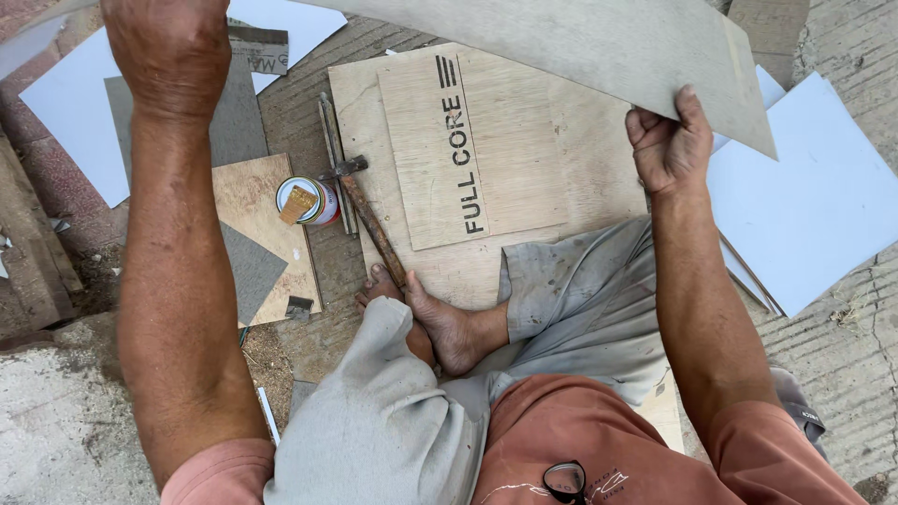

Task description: The person sits on the ground arranging plywood sheets and gray board pieces, then holds a stencil board reading 'FULL CORE' over a plywood sheet and traces the stencil letters with a white marker, repositioning the stencil and boards to mark the plywood surface.

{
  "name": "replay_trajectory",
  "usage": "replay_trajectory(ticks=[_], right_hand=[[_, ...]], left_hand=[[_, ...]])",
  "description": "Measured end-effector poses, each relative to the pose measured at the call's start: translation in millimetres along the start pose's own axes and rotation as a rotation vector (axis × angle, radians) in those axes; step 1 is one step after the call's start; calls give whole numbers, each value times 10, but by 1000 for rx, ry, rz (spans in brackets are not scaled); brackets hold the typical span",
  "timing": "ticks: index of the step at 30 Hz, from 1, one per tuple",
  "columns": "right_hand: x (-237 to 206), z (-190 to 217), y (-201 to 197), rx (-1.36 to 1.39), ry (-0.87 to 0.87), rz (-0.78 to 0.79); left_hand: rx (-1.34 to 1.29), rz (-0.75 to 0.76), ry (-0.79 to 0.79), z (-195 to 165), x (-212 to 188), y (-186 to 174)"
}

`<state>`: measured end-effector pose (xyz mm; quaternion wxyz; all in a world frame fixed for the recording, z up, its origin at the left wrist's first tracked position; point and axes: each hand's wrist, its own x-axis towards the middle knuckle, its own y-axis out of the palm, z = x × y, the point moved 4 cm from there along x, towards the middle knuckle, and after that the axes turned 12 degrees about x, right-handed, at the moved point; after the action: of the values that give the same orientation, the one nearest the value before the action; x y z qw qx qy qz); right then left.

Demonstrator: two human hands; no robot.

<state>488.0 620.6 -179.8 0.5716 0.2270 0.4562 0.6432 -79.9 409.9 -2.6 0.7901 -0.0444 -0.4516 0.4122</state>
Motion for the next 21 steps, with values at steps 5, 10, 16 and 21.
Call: replay_trajectory(ticks=[5, 10, 16, 21], right_hand=[[177, -808, -122, -88, 140, -17], [251, -1356, -404, -243, 252, -152], [443, -1353, -703, -274, 312, -249], [597, -1462, -926, -180, 302, -288]], left_hand=[[-210, 530, -125, -371, -768, 184], [-608, 1762, -11, -1084, -1610, -357], [-611, 1777, 218, -1117, -1214, -1115], [-604, 1708, 200, -815, -549, -1327]])
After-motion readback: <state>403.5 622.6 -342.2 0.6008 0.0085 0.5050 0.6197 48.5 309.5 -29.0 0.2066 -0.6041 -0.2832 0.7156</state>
